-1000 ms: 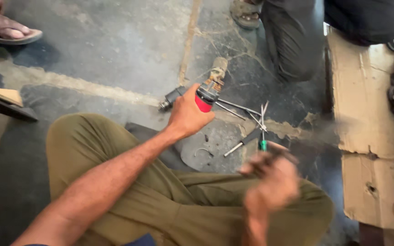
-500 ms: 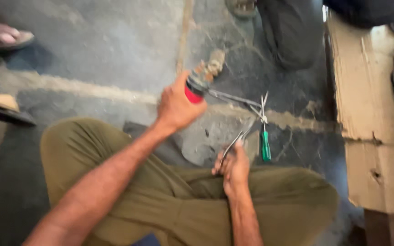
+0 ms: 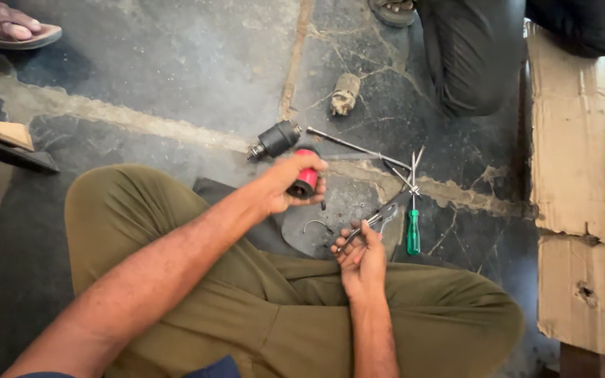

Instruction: The person sits on the floor and uses pliers and a screwdriver to disassemble and adjust a small red and black electrical component. They repeatedly strike the object with a hammer and manipulate internal parts with pliers.

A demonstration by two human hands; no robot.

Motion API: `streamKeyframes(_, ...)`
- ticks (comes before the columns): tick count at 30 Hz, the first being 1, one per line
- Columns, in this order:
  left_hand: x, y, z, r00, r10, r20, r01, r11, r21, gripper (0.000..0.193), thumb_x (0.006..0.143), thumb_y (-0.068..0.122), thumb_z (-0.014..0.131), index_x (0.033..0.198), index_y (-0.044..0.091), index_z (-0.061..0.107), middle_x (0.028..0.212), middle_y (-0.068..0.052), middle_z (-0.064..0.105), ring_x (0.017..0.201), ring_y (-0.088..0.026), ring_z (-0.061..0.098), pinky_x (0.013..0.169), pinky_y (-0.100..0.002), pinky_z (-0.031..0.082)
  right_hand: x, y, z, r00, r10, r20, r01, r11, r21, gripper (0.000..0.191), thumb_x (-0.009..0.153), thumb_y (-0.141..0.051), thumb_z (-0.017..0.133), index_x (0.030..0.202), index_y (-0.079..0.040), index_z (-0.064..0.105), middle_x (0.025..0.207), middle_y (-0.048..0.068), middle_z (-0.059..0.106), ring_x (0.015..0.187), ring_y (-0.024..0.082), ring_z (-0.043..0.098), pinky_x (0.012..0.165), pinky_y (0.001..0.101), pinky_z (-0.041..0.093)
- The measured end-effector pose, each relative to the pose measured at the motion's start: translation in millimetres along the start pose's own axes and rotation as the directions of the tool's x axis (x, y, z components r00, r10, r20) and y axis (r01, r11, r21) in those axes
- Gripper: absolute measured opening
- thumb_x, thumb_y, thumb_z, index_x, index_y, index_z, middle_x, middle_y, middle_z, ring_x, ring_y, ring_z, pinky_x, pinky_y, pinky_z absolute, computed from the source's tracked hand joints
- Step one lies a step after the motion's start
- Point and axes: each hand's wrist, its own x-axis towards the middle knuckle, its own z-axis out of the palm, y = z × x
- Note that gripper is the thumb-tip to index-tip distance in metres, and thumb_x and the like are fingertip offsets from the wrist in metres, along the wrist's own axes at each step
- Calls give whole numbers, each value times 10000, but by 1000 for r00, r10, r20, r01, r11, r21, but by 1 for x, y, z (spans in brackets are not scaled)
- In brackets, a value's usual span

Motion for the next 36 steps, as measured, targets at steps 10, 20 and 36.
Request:
streamKeyframes(10, 7, -15, -5, 979, 105, -176, 18, 812, 583, 445, 742, 137, 802, 1056, 49, 499, 887, -66, 598, 742, -238, 676, 546, -394, 648, -27, -11, 24, 999, -50, 2, 50, 998, -47, 430, 975, -341, 602, 1272, -29, 587, 899, 98, 677, 691, 201, 646, 630, 384, 552)
streamKeyframes(20, 7, -4, -8, 841, 524, -135, -143, 457, 878, 417, 673, 276, 780, 1006, 34, 714, 831, -175, 756, 706, -305, 765, 672, -357, 582, -48, -19, 52, 928, -373, 0, 341, 850, -402, 486, 1087, -391, 514, 1170, 86, 548, 833, 110, 637, 588, 156, 594, 514, 292, 472)
streamKeyframes(36, 38, 7, -2, 554, 819, 153, -103, -115, 988, 373, 964, 367, 569, 1121, 30, 590, 976, -308, 672, 804, -510, 677, 735, -618, 533, -122, -38, 117, 337, -850, 406, 901, 165, -402, 725, 1162, -538, 427, 1546, 77, 401, 1002, 125, 645, 780, 135, 643, 694, 250, 538)
